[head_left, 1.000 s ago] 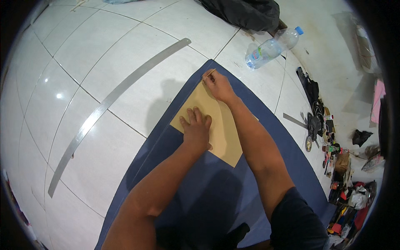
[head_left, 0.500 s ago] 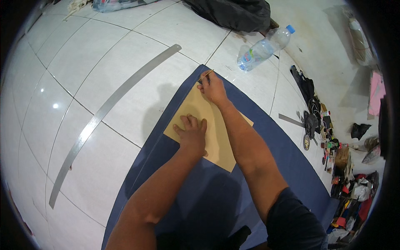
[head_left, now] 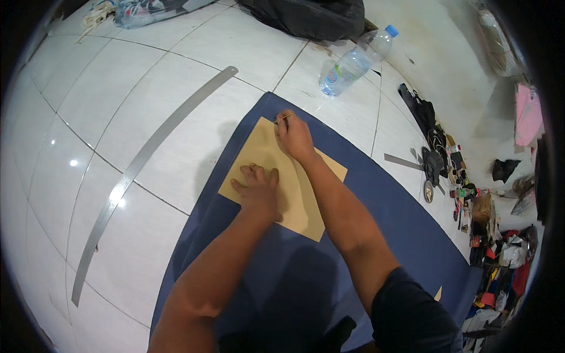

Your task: The person traces several templates onto a large piece of blue fabric using a marker while sitting on the floor.

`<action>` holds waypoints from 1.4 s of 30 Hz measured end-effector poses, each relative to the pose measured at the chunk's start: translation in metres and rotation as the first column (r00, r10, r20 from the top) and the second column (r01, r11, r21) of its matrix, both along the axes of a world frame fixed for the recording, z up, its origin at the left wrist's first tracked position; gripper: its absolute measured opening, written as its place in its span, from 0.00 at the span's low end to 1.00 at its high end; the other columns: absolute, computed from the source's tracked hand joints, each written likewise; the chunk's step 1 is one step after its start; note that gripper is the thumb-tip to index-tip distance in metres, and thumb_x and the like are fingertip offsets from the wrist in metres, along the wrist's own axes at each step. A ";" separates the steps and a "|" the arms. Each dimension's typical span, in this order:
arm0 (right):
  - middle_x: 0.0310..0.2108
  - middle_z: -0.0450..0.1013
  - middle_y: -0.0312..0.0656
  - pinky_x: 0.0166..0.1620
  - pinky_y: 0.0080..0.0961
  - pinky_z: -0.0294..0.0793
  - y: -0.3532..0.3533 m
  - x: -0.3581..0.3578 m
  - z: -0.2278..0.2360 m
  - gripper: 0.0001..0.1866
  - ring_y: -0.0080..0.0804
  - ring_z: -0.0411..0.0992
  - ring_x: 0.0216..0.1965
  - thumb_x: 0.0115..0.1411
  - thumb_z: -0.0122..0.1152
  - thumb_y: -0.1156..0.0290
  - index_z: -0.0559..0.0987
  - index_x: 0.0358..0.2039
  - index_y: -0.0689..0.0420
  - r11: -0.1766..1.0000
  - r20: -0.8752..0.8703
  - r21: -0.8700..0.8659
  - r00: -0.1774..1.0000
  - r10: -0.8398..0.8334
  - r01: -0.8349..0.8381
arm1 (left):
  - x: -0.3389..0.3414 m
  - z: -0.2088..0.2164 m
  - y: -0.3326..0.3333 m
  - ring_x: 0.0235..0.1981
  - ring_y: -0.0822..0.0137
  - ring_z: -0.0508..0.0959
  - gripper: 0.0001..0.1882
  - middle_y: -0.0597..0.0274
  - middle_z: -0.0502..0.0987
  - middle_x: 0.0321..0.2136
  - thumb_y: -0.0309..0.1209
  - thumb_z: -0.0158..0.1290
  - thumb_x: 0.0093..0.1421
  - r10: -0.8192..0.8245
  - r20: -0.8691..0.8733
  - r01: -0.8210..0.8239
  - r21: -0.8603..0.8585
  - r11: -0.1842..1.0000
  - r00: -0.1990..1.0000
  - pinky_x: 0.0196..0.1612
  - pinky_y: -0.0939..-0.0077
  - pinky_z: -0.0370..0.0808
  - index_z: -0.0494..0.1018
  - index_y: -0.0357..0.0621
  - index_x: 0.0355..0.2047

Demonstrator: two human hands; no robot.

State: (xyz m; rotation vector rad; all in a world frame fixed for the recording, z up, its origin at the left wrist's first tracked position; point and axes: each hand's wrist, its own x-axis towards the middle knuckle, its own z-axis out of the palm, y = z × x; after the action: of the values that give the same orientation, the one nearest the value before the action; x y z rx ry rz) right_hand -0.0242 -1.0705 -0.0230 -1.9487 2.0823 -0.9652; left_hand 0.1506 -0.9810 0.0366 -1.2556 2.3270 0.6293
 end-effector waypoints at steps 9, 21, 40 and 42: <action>0.38 0.79 0.57 0.45 0.45 0.76 0.102 -0.066 0.002 0.10 0.58 0.78 0.41 0.69 0.54 0.68 0.76 0.43 0.62 0.954 0.246 0.163 0.926 -0.286 0.252 | -0.001 0.005 -0.003 0.74 0.32 0.45 0.68 0.38 0.45 0.73 0.58 0.74 0.41 0.020 0.030 -0.021 0.022 1.000 0.999 0.67 0.28 0.56 0.46 0.58 0.75; 0.38 0.76 0.46 0.35 0.27 0.85 0.181 -0.144 -0.032 0.10 0.32 0.83 0.34 0.74 0.51 0.70 0.71 0.46 0.64 0.870 0.242 0.122 0.836 -0.493 0.478 | -0.018 0.010 -0.003 0.72 0.31 0.47 0.71 0.38 0.48 0.70 0.56 0.76 0.38 -0.011 0.059 0.010 0.021 1.000 0.998 0.65 0.26 0.60 0.43 0.69 0.76; 0.36 0.74 0.49 0.34 0.33 0.82 0.177 -0.106 -0.009 0.08 0.38 0.82 0.32 0.73 0.48 0.71 0.68 0.44 0.64 0.804 0.455 0.147 0.682 -0.572 0.576 | -0.057 0.006 0.006 0.74 0.34 0.50 0.66 0.36 0.42 0.74 0.38 0.76 0.45 -0.323 0.162 0.330 -0.017 0.944 0.932 0.65 0.50 0.70 0.43 0.71 0.76; 0.34 0.75 0.57 0.37 0.44 0.77 0.178 -0.108 -0.011 0.09 0.52 0.80 0.32 0.71 0.50 0.70 0.70 0.41 0.65 0.807 0.392 0.084 0.725 -0.567 0.585 | -0.063 0.002 0.009 0.74 0.34 0.49 0.65 0.38 0.43 0.74 0.39 0.75 0.44 -0.323 0.208 0.337 -0.031 0.941 0.923 0.66 0.50 0.69 0.44 0.80 0.75</action>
State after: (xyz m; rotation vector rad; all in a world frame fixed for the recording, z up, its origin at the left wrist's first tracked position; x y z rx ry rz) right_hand -0.1323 -0.8929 -0.0342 -0.9588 2.4437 -1.3827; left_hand 0.0875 -0.9716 0.0388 -0.8740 2.3277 0.2981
